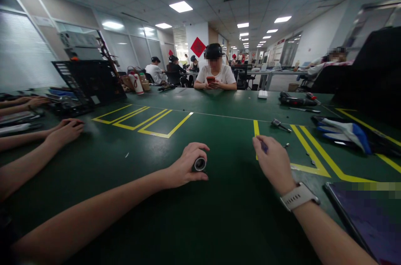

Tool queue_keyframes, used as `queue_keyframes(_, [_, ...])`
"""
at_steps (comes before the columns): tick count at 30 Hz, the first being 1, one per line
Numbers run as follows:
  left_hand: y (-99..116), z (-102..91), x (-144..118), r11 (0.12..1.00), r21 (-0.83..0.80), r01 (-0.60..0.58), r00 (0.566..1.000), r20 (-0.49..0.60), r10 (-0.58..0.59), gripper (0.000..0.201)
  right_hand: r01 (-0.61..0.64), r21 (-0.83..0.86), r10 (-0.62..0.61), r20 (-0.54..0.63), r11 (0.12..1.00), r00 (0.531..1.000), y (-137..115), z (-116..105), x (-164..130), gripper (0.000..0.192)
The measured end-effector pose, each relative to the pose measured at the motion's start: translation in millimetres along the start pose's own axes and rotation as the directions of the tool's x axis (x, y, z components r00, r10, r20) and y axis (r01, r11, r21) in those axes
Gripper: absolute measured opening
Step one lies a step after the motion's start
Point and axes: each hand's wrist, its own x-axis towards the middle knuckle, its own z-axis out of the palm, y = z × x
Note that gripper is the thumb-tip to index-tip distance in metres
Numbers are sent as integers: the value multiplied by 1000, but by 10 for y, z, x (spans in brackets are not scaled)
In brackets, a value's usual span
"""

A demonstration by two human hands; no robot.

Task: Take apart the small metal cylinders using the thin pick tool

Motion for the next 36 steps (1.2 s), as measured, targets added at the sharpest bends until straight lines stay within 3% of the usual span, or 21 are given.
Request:
queue_keyframes(1, [-26,-11,-7,1000,16,9,999,-31,-8,35,-23,91,19,44,996,999,-100,39,-79,40])
queue_keyframes(2, [-53,-17,-16,999,31,20,998,-61,-18,33,-118,336,76,135,934,988,-200,86,-166,37])
queue_keyframes(4, [-103,-19,-33,996,63,61,991,-122,-53,27,-294,619,97,331,728,939,-384,188,-344,33])
queue_keyframes(6, [-144,-4,-43,989,82,121,980,-166,-106,24,-382,697,48,448,607,893,-522,282,-492,30])
queue_keyframes(9, [-186,41,-43,983,39,180,965,-198,-169,22,-428,704,44,493,567,869,-600,376,-609,29])
queue_keyframes(17, [-244,164,-55,960,-202,195,940,-241,-241,25,-421,687,112,448,592,887,-519,423,-628,27])
queue_keyframes(22, [-282,200,-52,947,-270,177,930,-268,-251,28,-379,615,117,423,692,899,-540,451,-629,29])
queue_keyframes(25, [-313,249,-45,923,-339,183,917,-281,-285,32,-314,502,91,419,806,903,-567,411,-611,30])
queue_keyframes(29, [-335,330,-34,803,-568,179,899,-238,-368,46,-211,322,55,433,923,900,-636,311,-607,31])
queue_keyframes(33, [-298,349,-28,593,-787,170,883,-145,-446,46,-86,313,-33,355,946,934,-671,289,-674,33])
queue_keyframes(36, [-271,332,-28,529,-831,171,883,-109,-457,45,-31,371,-88,300,928,950,-653,297,-743,35])
